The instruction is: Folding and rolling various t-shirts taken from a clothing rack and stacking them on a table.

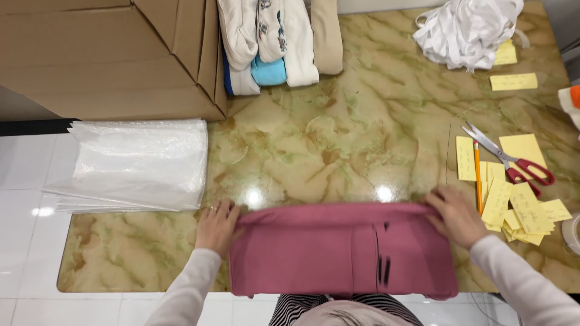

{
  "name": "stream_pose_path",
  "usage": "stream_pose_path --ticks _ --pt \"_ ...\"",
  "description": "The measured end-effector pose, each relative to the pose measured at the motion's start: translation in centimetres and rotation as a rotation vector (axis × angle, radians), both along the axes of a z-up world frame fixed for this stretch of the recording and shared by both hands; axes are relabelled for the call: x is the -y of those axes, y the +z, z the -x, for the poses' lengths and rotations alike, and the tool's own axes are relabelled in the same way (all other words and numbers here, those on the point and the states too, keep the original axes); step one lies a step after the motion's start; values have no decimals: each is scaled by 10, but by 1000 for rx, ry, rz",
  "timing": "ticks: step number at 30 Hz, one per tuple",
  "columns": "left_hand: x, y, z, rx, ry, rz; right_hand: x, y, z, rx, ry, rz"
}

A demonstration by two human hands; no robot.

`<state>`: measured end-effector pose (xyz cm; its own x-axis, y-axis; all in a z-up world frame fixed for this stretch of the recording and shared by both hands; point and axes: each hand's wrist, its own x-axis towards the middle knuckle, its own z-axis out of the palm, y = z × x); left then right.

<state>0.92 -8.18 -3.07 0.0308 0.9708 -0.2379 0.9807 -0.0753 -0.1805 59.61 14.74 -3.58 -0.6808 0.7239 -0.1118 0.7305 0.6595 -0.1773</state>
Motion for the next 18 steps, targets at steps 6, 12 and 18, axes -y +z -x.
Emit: stream_pose_path --ticks 6,12,18 --pt "8 18 2 136 -55 -266 13 4 -11 -97 41 -151" --pt "21 35 -4 492 87 -75 20 1 -19 -278 -67 110" --pt "3 21 -7 431 239 143 -13 2 0 123 -129 290"
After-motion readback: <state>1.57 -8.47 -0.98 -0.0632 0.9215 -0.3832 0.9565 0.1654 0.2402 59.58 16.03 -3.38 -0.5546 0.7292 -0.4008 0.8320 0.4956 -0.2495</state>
